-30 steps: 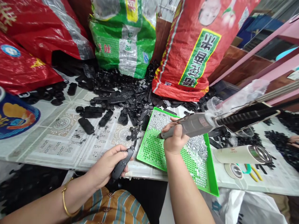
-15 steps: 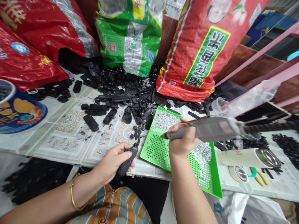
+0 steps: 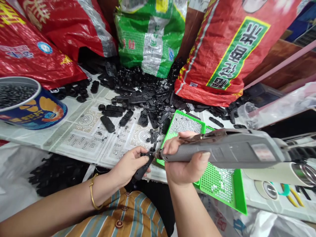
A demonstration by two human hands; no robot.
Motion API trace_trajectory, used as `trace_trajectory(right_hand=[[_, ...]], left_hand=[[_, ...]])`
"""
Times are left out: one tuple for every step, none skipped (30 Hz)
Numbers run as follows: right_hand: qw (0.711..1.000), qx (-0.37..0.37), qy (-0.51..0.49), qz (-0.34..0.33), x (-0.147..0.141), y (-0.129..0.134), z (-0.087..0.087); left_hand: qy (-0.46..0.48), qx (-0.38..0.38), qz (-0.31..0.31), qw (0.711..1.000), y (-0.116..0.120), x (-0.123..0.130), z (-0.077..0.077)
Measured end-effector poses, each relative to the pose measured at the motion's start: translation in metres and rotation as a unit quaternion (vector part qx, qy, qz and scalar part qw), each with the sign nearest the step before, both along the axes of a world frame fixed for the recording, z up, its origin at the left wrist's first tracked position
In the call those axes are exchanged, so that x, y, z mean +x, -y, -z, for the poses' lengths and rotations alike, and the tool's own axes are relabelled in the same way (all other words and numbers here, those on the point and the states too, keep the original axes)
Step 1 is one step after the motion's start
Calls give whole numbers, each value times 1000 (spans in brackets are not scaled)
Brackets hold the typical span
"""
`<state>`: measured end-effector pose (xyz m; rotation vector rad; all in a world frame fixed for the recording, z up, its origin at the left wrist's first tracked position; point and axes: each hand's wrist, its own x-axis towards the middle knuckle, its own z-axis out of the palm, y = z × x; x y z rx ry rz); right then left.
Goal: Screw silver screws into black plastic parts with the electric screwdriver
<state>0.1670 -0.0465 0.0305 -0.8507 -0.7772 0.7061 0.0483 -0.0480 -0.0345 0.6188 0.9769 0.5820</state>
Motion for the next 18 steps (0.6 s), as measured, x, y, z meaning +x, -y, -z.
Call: trace_trajectory(right_hand=[[1000,-1,1,-1,0,-1,0],[1000,-1,3,-2,-1,-1,1],[1000,-1,6,-3,-1,-2,1],[1000,0,9,-4,-1,-2,0],[1000,1,11,-3,-1,-2,0],[1000,2,12,-2,-1,-2,0],[1000,2,13,-2,-1,-2,0],[1000,1,15,-2,-2,-2,1],[1000,-2,18,-5,-2,-3,2],[1000,-5,23,-8,-1,-3,3],[1000,-8,27,-12,-1,-2,4],[999,-8,32,-14,-1,-2,5],[999,-6,35,-15,-1,-2,5],[999,-1,36,-19,-1,-1,6],[999,6,36,-28,-1,-1,6],[998,14,37,-40,-1,0,5],[997,22,38,-55,-1,1,5],[996,30,41,-70,-2,2,4]], left_hand=[[2,0,-1,1000,0,0,1],[4,0,-1,1000,0,0,1],[5,0,-1,1000,0,0,2],[5,0,0,1000,0,0,2],[4,1,0,1000,0,0,2],[2,1,0,1000,0,0,2],[2,1,-1,1000,0,0,1],[1,2,-2,1000,0,0,0],[1,3,-2,1000,0,1,0],[0,3,-2,1000,-1,1,-1],[-1,3,-2,1000,-1,1,-1],[-2,4,-3,1000,-1,1,-1],[-5,5,-4,1000,-1,1,-1],[-8,7,-3,1000,-1,1,0],[-12,9,-1,1000,0,2,1],[-15,12,1,1000,0,2,2],[-19,15,4,1000,1,3,2],[-22,16,6,1000,1,4,2]])
